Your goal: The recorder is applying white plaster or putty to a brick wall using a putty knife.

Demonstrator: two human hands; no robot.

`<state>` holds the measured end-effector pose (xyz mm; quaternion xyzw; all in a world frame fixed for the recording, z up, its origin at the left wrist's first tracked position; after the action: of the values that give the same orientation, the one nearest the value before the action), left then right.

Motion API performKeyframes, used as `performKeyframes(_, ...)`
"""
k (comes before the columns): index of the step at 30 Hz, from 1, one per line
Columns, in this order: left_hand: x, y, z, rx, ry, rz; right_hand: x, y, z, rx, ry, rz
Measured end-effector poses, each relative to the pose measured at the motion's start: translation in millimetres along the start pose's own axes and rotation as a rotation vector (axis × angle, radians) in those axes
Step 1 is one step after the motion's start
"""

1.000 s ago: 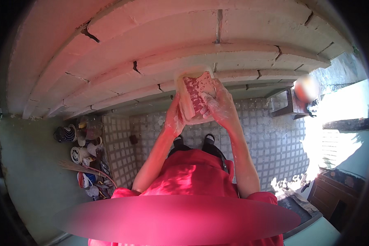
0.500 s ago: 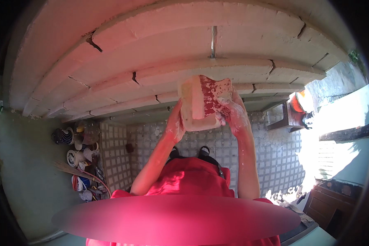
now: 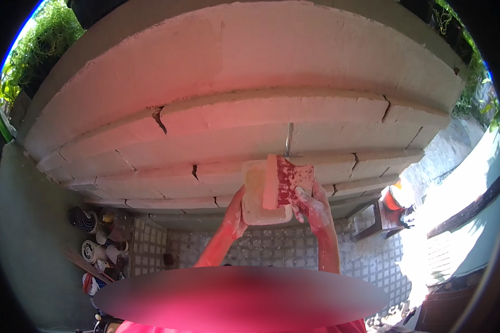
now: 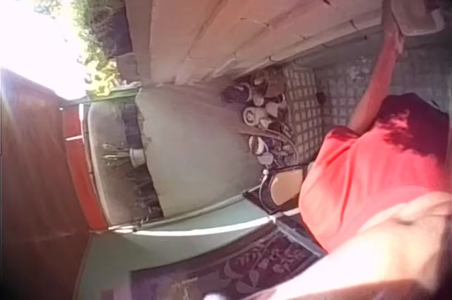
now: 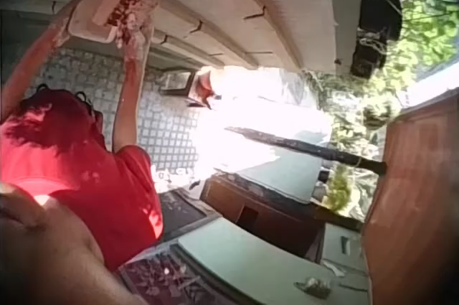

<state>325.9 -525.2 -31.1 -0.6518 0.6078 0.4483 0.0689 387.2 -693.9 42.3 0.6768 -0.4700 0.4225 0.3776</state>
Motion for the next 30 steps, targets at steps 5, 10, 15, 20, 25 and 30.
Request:
performKeyframes(5, -34.8, 0.7, -23.5, 0.033, 0.0, -0.034, 20.6, -12.5, -10.1, -0.077, -0.024, 0.027)
performKeyframes(10, -30.3, -8.4, -21.5, 0.011, -0.028, -0.059, 8.6, -18.7, -1.1, -0.077, -0.106, 0.049)
performKeyframes(15, -30.5, -3.0, -20.6, 0.02, -0.012, -0.031, 12.5, -11.5, -7.7, -0.107, -0.169, 0.055)
performKeyframes(20, -32.4, -4.2, -13.4, 0.011, 0.019, -0.07, 41.0, -16.7, -29.4, -0.053, -0.21, 0.205)
performKeyframes(25, -36.9, -6.2, -9.3, 0.047, 0.034, -0.086, 111.2, -56.8, -62.5, -0.064, -0.165, 0.487)
performKeyframes(30, -36.7, -5.1, 15.3, -0.01, 0.046, -0.074, 178.3, -76.8, -112.7, -0.54, 0.326, 1.084)
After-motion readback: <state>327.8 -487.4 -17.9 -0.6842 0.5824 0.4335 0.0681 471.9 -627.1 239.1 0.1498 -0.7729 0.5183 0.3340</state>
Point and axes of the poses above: each hand's wrist, its own y-axis away from the middle knuckle, its own z-axis out of the back of the hand, x = y × z, the point moved 6 cm from there along -y, towards the middle knuckle, and after that the axes turned 14 degrees about -x, right-handed, at the moved point
